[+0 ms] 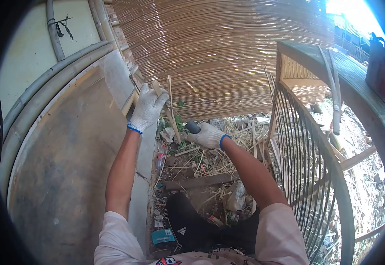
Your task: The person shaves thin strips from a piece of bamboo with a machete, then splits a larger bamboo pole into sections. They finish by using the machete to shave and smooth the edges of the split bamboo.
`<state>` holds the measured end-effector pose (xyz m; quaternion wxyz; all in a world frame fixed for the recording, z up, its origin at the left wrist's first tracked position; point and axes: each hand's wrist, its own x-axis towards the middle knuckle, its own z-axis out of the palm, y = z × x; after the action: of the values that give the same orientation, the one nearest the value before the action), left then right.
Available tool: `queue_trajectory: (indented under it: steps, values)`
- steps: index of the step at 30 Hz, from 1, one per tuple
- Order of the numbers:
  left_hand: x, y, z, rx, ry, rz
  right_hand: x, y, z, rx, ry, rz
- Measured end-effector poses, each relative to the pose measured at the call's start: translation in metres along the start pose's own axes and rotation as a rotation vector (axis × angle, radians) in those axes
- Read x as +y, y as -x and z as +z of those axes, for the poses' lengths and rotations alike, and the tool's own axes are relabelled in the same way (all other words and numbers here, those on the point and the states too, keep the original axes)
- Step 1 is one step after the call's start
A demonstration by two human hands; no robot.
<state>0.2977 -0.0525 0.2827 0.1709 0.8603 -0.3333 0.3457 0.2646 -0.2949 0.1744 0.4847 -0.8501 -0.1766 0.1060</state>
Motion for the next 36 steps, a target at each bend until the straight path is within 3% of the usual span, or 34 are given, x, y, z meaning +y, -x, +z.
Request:
queue_trajectory:
  steps: [3, 7, 11, 16, 18, 20, 24, 26, 28, 32, 36]
  values:
    - [-0.005, 0.002, -0.01, -0.102, -0.011, 0.02, 0.003, -0.002, 0.003, -0.171, 0.044, 0.176]
    - [0.006, 0.012, -0.013, -0.023, -0.006, 0.041, 0.025, -0.009, 0.023, 0.08, 0.269, -0.045]
    - [0.009, 0.013, -0.012, -0.115, 0.245, -0.381, 0.013, -0.017, 0.032, 0.093, 0.233, -0.009]
    - [-0.004, 0.016, -0.006, 0.075, 0.339, -0.322, 0.018, -0.045, 0.049, 0.232, 0.309, -0.114]
    - [-0.005, 0.015, -0.013, 0.072, 0.36, -0.529, 0.021, -0.06, 0.041, 0.421, 0.657, -0.148]
    - [-0.019, 0.014, -0.007, 0.108, 0.378, -0.501, -0.004, -0.06, -0.006, 0.348, 0.964, -0.164]
    - [-0.02, -0.003, 0.01, 0.206, 0.338, -0.399, -0.007, -0.053, -0.032, 0.331, 0.973, -0.224]
    - [-0.025, -0.005, 0.009, 0.128, 0.435, -0.377, -0.011, -0.033, -0.021, 0.05, 0.457, -0.021]
    - [-0.023, -0.002, 0.012, 0.108, 0.473, -0.382, 0.004, -0.024, 0.006, 0.005, 0.23, 0.021]
    - [-0.021, 0.005, 0.007, 0.138, 0.682, -0.389, -0.018, 0.009, 0.033, -0.036, 0.051, 0.105]
    - [0.001, -0.034, -0.061, 0.442, 0.989, -0.301, -0.034, 0.033, 0.04, -0.049, -0.028, 0.035]
